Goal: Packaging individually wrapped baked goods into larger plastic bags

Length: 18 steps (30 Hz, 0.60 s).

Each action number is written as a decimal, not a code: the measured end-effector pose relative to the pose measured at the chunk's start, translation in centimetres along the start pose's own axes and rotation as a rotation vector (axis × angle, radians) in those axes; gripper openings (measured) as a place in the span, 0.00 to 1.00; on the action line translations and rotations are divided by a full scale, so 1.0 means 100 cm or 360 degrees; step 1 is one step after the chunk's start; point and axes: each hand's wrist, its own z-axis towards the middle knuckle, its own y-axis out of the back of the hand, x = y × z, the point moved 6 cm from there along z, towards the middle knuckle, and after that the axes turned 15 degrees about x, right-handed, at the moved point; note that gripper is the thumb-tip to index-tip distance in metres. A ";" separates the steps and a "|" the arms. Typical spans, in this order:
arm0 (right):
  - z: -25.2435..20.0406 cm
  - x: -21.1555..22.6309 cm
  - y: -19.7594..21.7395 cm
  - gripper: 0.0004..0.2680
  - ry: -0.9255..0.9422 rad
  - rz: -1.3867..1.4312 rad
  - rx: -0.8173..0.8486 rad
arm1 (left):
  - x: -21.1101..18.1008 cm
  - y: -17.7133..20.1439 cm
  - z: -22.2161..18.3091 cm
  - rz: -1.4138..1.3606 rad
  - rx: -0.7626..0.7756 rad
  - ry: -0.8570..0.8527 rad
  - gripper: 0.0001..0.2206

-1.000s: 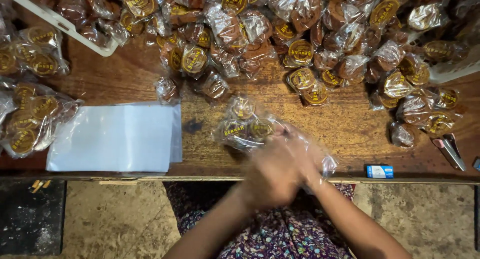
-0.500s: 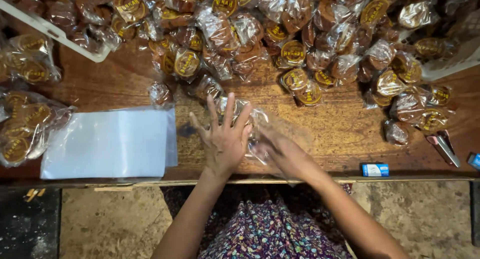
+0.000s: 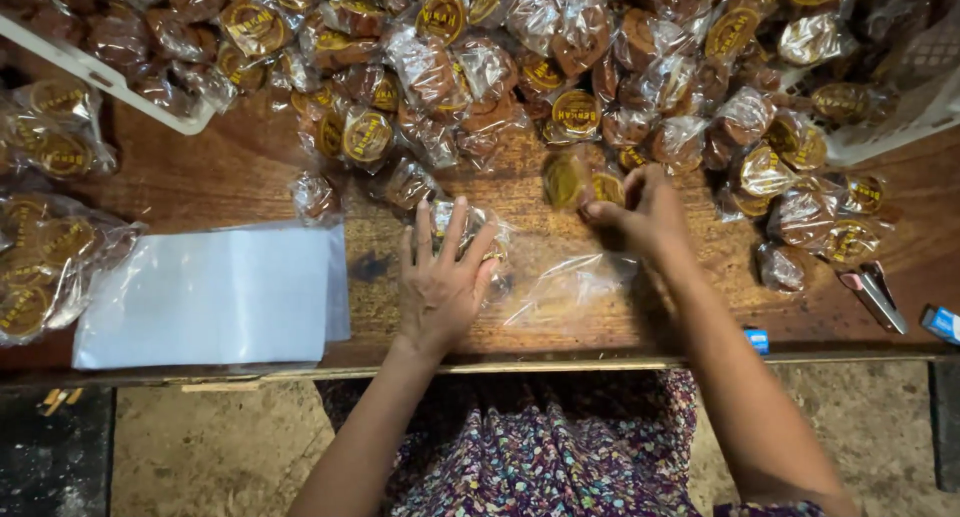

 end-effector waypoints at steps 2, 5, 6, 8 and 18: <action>-0.007 0.021 0.028 0.22 0.0237 0.0067 0.0010 | 0.003 -0.006 0.002 -0.0037 0.0043 -0.0004 0.21; -0.017 0.069 0.068 0.16 0.0491 -0.0176 -0.0029 | 0.003 0.000 0.004 -0.0040 0.0013 -0.0042 0.20; -0.022 0.087 0.079 0.09 0.0502 -0.0484 -0.0077 | 0.000 0.005 0.002 -0.0005 -0.0059 -0.0083 0.19; -0.004 0.077 0.090 0.09 0.0215 -0.0460 0.0038 | -0.001 0.009 0.001 0.0017 -0.0075 -0.0084 0.19; -0.008 0.066 0.092 0.22 0.0059 -0.1160 0.0553 | 0.000 0.016 0.000 -0.0087 -0.0086 -0.0130 0.19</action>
